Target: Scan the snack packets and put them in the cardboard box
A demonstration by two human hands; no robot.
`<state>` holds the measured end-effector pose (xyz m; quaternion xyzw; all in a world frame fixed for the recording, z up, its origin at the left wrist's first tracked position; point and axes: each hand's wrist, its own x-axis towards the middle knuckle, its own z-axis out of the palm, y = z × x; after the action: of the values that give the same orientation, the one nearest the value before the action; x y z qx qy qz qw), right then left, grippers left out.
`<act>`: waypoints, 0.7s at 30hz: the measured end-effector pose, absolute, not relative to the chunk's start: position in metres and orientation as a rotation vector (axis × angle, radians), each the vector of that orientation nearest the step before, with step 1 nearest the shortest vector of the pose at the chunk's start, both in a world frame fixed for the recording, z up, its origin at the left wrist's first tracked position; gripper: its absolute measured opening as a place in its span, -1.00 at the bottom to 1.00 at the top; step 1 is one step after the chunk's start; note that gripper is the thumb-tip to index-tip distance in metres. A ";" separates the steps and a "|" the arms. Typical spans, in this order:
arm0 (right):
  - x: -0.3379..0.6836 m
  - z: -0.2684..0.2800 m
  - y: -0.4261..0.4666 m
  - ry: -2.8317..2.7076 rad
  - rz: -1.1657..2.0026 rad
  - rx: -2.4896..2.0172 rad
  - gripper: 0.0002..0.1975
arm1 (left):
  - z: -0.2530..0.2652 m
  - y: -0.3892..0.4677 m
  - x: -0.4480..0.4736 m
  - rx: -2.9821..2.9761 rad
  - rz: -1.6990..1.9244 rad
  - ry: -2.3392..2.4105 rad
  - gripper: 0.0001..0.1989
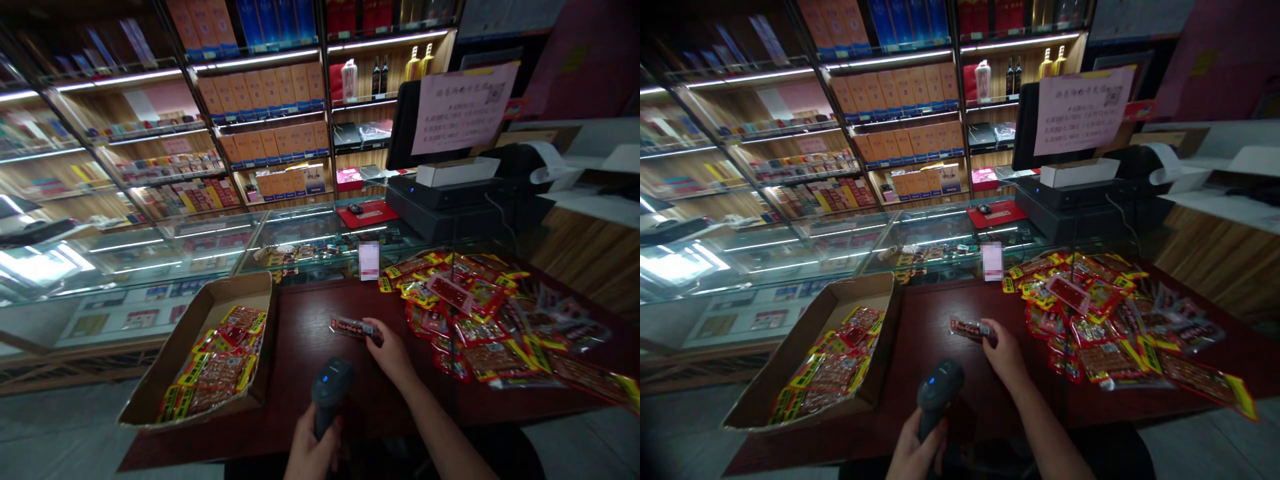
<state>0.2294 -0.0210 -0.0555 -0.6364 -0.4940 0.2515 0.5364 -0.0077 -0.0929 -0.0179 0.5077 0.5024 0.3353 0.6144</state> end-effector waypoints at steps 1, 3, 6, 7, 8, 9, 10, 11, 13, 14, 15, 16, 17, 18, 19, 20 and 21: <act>0.229 -0.057 -0.021 -1.176 0.592 -1.502 -0.57 | -0.020 -0.094 -0.008 1.174 0.786 1.157 -0.43; 0.228 -0.060 -0.021 -1.188 0.574 -1.471 -0.59 | -0.023 -0.095 -0.009 1.189 0.819 1.157 -0.41; 0.227 -0.061 -0.021 -1.218 0.546 -1.455 -0.58 | -0.025 -0.096 -0.010 1.198 0.841 1.150 -0.40; 0.227 -0.060 -0.021 -1.227 0.538 -1.459 -0.58 | -0.025 -0.096 -0.011 1.196 0.832 1.145 -0.41; 0.227 -0.059 -0.022 -1.233 0.533 -1.466 -0.59 | -0.025 -0.096 -0.011 1.190 0.822 1.141 -0.42; 0.227 -0.058 -0.022 -1.235 0.534 -1.473 -0.60 | -0.024 -0.096 -0.011 1.184 0.815 1.140 -0.43; 0.227 -0.056 -0.023 -1.232 0.539 -1.479 -0.61 | -0.023 -0.096 -0.011 1.181 0.813 1.140 -0.45; 0.227 -0.055 -0.024 -1.224 0.549 -1.483 -0.61 | -0.023 -0.095 -0.011 1.180 0.819 1.139 -0.46; 0.228 -0.051 -0.024 -1.184 0.599 -1.474 -0.63 | -0.022 -0.093 -0.009 1.178 0.838 1.132 -0.47; 0.228 -0.049 -0.024 -1.142 0.641 -1.453 -0.63 | -0.021 -0.092 -0.008 1.169 0.834 1.130 -0.49; 0.228 -0.046 -0.023 -1.085 0.698 -1.416 -0.64 | -0.021 -0.090 -0.007 1.154 0.822 1.131 -0.51; 0.226 -0.041 -0.021 -1.017 0.769 -1.367 -0.63 | -0.022 -0.088 -0.005 1.133 0.816 1.134 -0.53; 0.223 -0.035 -0.018 -0.947 0.847 -1.312 -0.61 | -0.023 -0.086 -0.003 1.106 0.817 1.143 -0.55; 0.217 -0.028 -0.013 -0.886 0.927 -1.254 -0.58 | -0.023 -0.084 -0.002 1.077 0.824 1.153 -0.56; 0.208 -0.020 -0.007 -0.846 1.007 -1.201 -0.55 | -0.025 -0.082 -0.001 1.049 0.837 1.161 -0.55; 0.197 -0.011 0.000 -0.830 1.084 -1.153 -0.53 | -0.026 -0.081 0.000 1.026 0.850 1.167 -0.54; 0.183 -0.002 0.008 -0.837 1.155 -1.109 -0.51 | -0.027 -0.081 0.001 1.009 0.855 1.168 -0.52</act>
<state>0.1828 0.0085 -0.0022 -0.4822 -0.3638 0.5020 0.6190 0.0011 -0.0805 -0.0268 0.4415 0.5113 0.3740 0.6355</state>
